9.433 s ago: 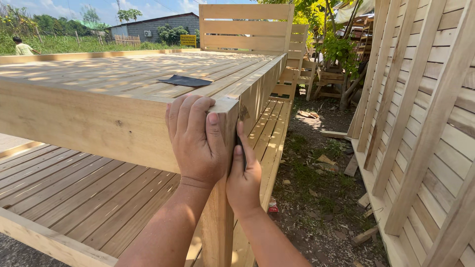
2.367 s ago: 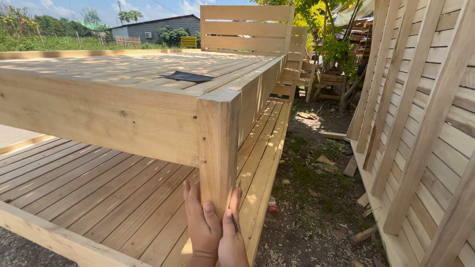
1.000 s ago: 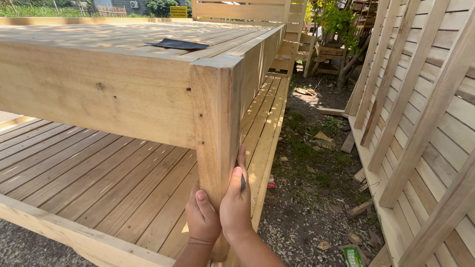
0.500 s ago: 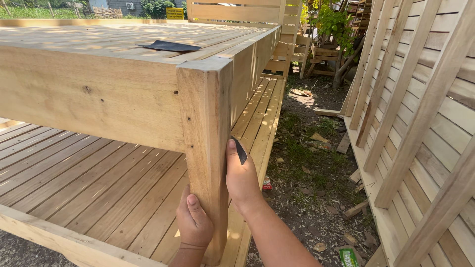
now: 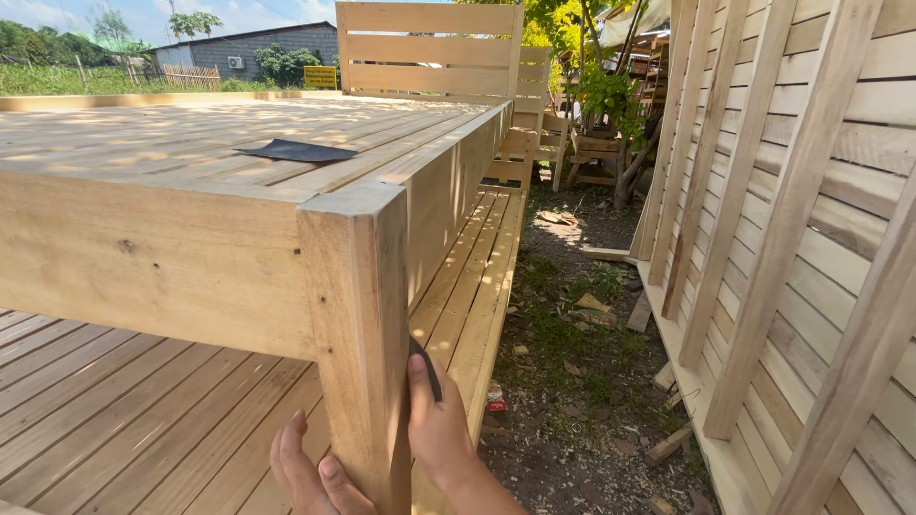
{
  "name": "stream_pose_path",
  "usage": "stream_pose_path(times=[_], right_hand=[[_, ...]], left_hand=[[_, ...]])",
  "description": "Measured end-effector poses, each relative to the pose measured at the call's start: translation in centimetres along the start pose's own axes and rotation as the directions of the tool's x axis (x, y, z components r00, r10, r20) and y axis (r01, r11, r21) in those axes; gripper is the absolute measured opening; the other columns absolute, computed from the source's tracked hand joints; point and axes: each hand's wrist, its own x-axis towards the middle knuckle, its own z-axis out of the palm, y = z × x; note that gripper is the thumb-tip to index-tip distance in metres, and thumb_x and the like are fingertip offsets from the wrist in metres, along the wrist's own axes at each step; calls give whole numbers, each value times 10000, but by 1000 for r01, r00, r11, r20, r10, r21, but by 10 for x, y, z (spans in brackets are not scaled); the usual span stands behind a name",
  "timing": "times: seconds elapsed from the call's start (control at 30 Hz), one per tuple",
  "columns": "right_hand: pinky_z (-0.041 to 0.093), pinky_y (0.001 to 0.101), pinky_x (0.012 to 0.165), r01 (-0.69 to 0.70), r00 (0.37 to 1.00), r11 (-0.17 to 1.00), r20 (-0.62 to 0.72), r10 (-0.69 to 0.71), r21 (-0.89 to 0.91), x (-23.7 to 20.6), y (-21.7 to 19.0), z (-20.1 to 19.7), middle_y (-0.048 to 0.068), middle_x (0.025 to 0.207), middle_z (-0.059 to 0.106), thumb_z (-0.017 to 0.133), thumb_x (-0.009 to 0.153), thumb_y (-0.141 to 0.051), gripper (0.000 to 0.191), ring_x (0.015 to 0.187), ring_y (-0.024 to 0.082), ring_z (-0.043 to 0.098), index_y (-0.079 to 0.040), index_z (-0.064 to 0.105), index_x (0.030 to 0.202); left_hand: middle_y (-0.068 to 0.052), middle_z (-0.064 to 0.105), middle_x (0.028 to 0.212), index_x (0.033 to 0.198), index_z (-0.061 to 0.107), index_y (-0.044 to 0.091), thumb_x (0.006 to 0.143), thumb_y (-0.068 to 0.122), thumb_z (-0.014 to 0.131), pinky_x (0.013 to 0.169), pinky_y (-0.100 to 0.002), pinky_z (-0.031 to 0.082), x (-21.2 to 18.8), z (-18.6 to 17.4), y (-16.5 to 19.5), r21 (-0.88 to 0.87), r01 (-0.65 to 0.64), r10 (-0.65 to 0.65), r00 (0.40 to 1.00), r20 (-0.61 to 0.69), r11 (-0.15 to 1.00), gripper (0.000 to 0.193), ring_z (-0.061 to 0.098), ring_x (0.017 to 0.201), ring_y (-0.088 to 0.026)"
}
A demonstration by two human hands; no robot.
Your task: The person sands the edges and legs of a wooden bed frame using a sanding block and sandpaper. They work on multiple corners and vertical supports, smoothing the surfaces by hand.
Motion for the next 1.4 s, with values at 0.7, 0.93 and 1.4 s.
stream_pose_path(times=[0.7,0.93,1.4], right_hand=[[506,314,954,-120,991,993,61,120,10,-45,49,-3,108,1073,760,433,1026,-449,554,1042,185,681,-7,678,1254],[483,332,984,-89,994,996,-64,90,15,-30,34,4,112,1140,729,402,1031,-471,562,1083,193,642,-55,646,1319],[504,346,963,-69,993,993,-89,78,100,-38,34,10,150,1124,744,376,1052,-451,573,1064,232,672,-5,673,1257]], left_hand=[[-316,498,1439,1413,487,-85,1101,464,257,1149,-523,362,7,-16,13,-47,-65,70,989,128,997,672,472,1375,-458],[-308,474,1444,1410,486,-67,1094,469,247,1160,-522,327,7,-21,15,-63,-30,42,981,188,998,667,441,1387,-447],[-278,507,1438,1423,491,-57,1097,468,250,1148,-500,367,10,-22,22,-86,-20,38,978,206,996,664,485,1364,-427]])
